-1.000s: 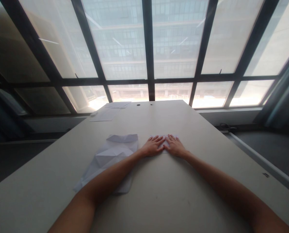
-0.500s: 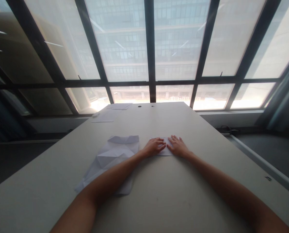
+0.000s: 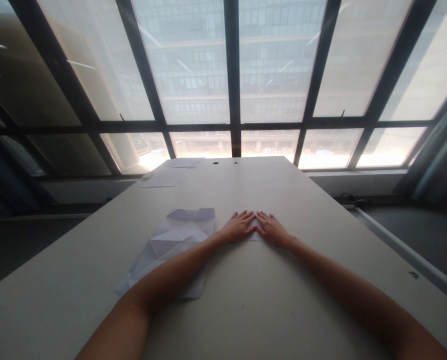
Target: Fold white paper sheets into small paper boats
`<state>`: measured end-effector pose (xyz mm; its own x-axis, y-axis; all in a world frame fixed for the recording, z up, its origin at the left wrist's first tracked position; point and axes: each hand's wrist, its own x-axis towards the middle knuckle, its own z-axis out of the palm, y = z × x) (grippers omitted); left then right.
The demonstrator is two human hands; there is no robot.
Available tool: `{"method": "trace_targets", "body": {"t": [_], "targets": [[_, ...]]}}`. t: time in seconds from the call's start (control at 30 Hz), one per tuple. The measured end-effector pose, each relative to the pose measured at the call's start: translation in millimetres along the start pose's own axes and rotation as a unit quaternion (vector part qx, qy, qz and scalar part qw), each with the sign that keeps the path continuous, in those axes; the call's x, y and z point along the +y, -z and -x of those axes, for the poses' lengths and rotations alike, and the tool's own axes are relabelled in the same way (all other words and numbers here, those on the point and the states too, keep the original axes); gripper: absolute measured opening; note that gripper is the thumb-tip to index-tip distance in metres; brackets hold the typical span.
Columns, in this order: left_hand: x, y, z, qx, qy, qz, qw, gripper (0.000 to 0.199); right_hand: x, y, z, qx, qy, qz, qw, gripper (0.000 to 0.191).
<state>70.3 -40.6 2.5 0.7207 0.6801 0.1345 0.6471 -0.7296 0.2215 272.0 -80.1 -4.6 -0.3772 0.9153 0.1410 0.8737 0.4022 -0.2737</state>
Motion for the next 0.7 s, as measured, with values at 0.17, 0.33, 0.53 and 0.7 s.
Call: {"method": "trace_targets", "body": {"t": [0.17,0.33,0.53,0.7], "targets": [[3.8,3.7,1.4,0.0,0.006,-0.002,1.0,0.059,-0.6,-3.1,-1.9,0.017,-0.059,0.016,0.998,0.061],[7.7,9.3,2.8,-0.007,0.011,0.001,1.0,0.055,2.8,-3.8,-2.6,0.043,-0.139,0.03,0.989,0.059],[11.9,14.0,3.6,-0.013,0.013,-0.01,1.0,0.054,5.8,-2.7,-2.4,0.047,-0.155,0.032,0.986,0.057],[11.9,14.4,4.1,-0.023,0.014,-0.029,0.999,0.055,6.5,-3.4,-3.7,0.049,-0.15,0.037,0.987,0.057]]}}
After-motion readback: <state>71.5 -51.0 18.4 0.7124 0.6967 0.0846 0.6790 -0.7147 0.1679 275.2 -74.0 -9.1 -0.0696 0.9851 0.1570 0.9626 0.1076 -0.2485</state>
